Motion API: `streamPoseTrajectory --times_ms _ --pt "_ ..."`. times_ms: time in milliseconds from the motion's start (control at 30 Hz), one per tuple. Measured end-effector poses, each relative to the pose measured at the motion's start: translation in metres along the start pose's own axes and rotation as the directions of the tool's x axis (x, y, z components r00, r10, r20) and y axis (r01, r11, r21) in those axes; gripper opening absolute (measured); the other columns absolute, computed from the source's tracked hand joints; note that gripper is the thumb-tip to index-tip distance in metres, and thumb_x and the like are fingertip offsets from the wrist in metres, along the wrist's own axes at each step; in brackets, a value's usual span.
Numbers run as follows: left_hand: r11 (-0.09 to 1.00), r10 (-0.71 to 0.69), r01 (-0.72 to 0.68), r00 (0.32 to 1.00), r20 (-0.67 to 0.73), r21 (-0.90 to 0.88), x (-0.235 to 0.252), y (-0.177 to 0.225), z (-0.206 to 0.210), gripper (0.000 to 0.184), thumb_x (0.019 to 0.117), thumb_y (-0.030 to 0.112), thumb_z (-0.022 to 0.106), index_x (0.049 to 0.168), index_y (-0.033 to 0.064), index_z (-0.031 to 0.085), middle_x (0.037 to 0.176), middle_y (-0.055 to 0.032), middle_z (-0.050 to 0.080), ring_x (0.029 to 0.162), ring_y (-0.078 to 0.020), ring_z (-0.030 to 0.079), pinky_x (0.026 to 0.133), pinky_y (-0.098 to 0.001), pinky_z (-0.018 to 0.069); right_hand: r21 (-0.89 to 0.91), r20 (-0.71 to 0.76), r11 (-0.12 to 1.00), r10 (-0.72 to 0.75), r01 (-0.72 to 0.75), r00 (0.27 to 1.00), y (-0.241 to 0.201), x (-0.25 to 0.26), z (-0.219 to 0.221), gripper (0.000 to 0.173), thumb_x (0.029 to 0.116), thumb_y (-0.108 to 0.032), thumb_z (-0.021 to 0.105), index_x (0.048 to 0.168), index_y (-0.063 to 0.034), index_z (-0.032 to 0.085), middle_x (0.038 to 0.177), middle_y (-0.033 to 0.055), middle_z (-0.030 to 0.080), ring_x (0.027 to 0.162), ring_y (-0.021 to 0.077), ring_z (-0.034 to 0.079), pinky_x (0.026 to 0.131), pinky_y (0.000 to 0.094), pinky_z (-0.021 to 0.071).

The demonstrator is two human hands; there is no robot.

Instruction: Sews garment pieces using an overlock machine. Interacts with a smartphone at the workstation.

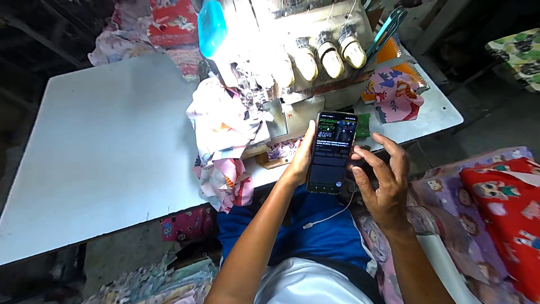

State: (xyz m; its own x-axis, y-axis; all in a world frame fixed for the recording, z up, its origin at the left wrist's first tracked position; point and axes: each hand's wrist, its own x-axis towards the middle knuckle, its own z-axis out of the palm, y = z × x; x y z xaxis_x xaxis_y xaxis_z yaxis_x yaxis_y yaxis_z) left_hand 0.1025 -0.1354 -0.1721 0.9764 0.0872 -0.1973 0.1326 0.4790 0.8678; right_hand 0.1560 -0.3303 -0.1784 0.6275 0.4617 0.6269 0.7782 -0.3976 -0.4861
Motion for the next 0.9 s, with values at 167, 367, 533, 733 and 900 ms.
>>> streamPoseTrajectory --times_ms 167,367,533,733,900 --pt "0.997 0.030 -0.022 0.994 0.102 -0.079 0.006 -0.002 -0.004 0.081 0.1024 0.070 0.007 0.134 0.0178 0.061 0.116 -0.0115 0.072 0.099 -0.0215 0.072 0.081 -0.0416 0.0620 0.015 -0.015 0.999 0.036 -0.036 0.999 -0.004 -0.015 -0.002 0.035 0.1040 -0.035 0.057 0.125 -0.0110 0.072 0.142 0.0191 0.057 0.135 0.0338 0.049 0.111 0.0479 0.0403" --pt "0.994 0.033 -0.016 0.989 0.147 -0.111 0.007 -0.002 -0.004 0.084 0.1018 0.071 0.006 0.134 0.0162 0.060 0.115 -0.0129 0.072 0.099 -0.0225 0.073 0.082 -0.0410 0.0622 0.043 -0.059 0.998 0.047 -0.045 0.997 -0.009 -0.026 -0.001 0.024 0.1029 -0.024 0.061 0.114 -0.0097 0.076 0.118 0.0151 0.066 0.117 0.0252 0.059 0.102 0.0373 0.0461" --pt "0.986 0.012 0.020 0.983 0.185 -0.168 0.008 -0.001 -0.002 0.088 0.1006 0.072 0.005 0.136 0.0130 0.058 0.119 -0.0183 0.071 0.103 -0.0297 0.072 0.085 -0.0463 0.0616 0.086 -0.089 0.994 0.075 -0.067 0.993 -0.012 -0.026 -0.003 0.016 0.0991 -0.006 0.064 0.106 -0.0031 0.078 0.101 0.0127 0.066 0.101 0.0128 0.064 0.092 0.0196 0.0508" --pt "0.979 0.007 0.041 0.972 0.237 -0.200 0.009 -0.005 -0.006 0.090 0.0986 0.076 0.005 0.139 0.0140 0.057 0.123 -0.0204 0.068 0.108 -0.0335 0.070 0.089 -0.0509 0.0597 0.108 -0.035 0.988 0.113 -0.109 0.993 -0.011 -0.030 -0.007 0.019 0.0994 -0.017 0.067 0.098 -0.0012 0.077 0.090 0.0093 0.071 0.086 0.0081 0.067 0.082 0.0166 0.0529" --pt "0.979 0.019 0.033 0.967 0.254 -0.201 0.007 -0.006 -0.006 0.088 0.0988 0.075 0.004 0.138 0.0166 0.057 0.122 -0.0190 0.069 0.105 -0.0312 0.071 0.085 -0.0483 0.0609 0.076 -0.020 0.992 0.105 -0.104 0.994 -0.009 -0.032 -0.005 0.021 0.0999 -0.003 0.059 0.109 -0.0023 0.078 0.104 0.0132 0.072 0.103 0.0170 0.067 0.094 0.0247 0.0534"
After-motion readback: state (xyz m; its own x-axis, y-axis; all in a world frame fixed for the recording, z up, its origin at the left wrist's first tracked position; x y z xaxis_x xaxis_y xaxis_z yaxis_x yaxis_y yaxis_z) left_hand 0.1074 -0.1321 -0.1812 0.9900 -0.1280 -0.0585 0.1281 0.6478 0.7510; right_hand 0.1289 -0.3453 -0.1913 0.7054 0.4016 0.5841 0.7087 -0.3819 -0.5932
